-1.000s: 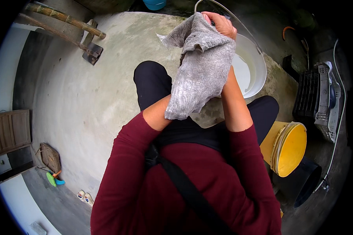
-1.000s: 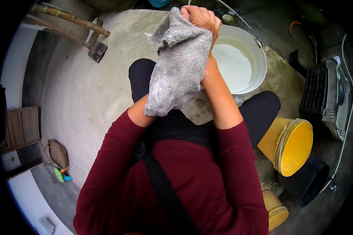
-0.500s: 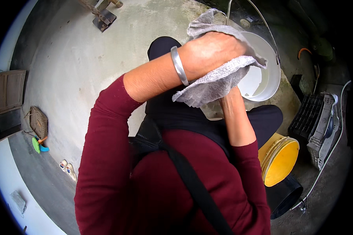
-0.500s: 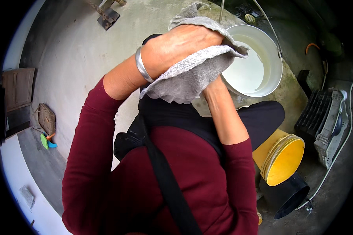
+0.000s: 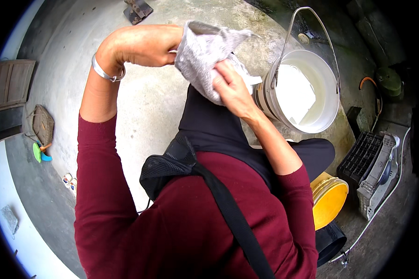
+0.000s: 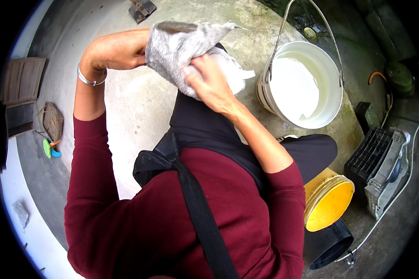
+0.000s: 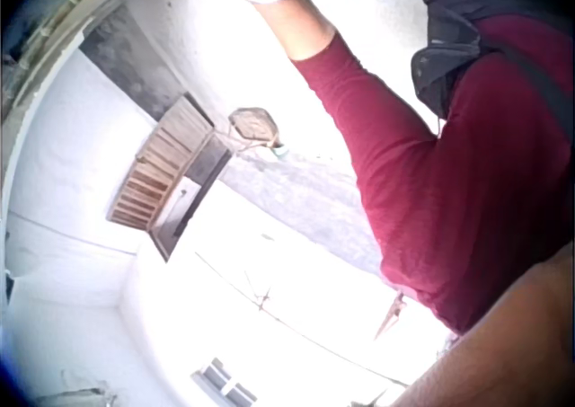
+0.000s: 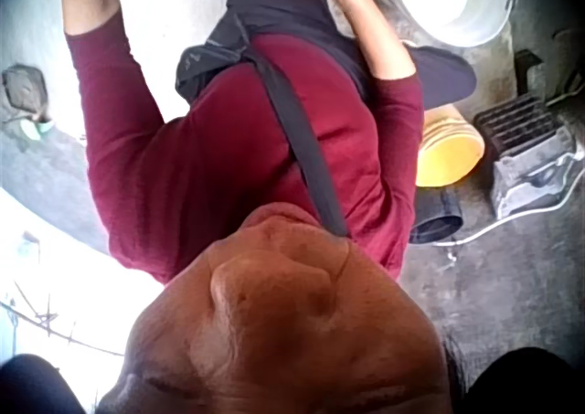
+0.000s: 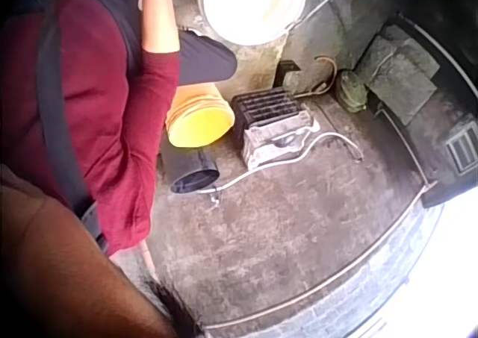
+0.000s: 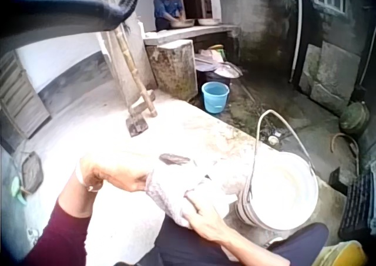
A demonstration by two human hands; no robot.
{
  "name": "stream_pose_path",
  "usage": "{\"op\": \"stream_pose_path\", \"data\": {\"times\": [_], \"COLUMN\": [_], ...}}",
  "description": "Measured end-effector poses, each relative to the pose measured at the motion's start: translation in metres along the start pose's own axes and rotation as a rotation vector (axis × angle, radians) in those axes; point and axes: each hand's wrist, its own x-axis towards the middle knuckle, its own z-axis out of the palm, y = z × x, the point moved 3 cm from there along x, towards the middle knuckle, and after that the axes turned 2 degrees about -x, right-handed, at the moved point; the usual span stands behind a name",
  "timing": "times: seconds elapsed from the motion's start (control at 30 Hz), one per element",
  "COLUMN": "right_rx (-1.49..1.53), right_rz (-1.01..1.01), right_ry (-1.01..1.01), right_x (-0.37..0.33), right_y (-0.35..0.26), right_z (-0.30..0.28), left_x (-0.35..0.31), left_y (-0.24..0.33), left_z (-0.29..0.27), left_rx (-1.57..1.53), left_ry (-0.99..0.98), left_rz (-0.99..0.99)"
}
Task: The person sits on a small stool and washes a grey cloth in a white bucket of water. They repeatedly submerge, scrub, and wring the cloth by hand, then use it to wipe their hands and legs before standing up.
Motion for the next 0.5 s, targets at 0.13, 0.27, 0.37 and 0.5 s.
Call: {"op": "stream_pose_path", "data": {"times": [0.13, 0.27, 0.37, 0.5], "right_rx": [-0.721, -0.871, -0.924, -0.99], "right_rz": [-0.339, -0.383, -0.371, -0.228], "right_ry": [-0.25, -0.175, -0.1, 0.156], "right_x": [-0.014, 0.02, 0.05, 0.085], "right_y": [0.009, 0.024, 0.04, 0.072], "right_z": [0.047, 0.047, 0.04, -0.003], "left_x": [-0.026, -0.032, -0.038, -0.044], "left_y": [-0.049, -0.072, -0.079, -0.084], "left_z": [0.031, 0.046, 0.048, 0.048], "left_rx": [0.176, 0.099, 0.147, 0.113], "left_ry": [-0.167, 0.097, 0.228, 0.212], "left_rz": [-0.391, -0.44, -0.412, -0.447]}}
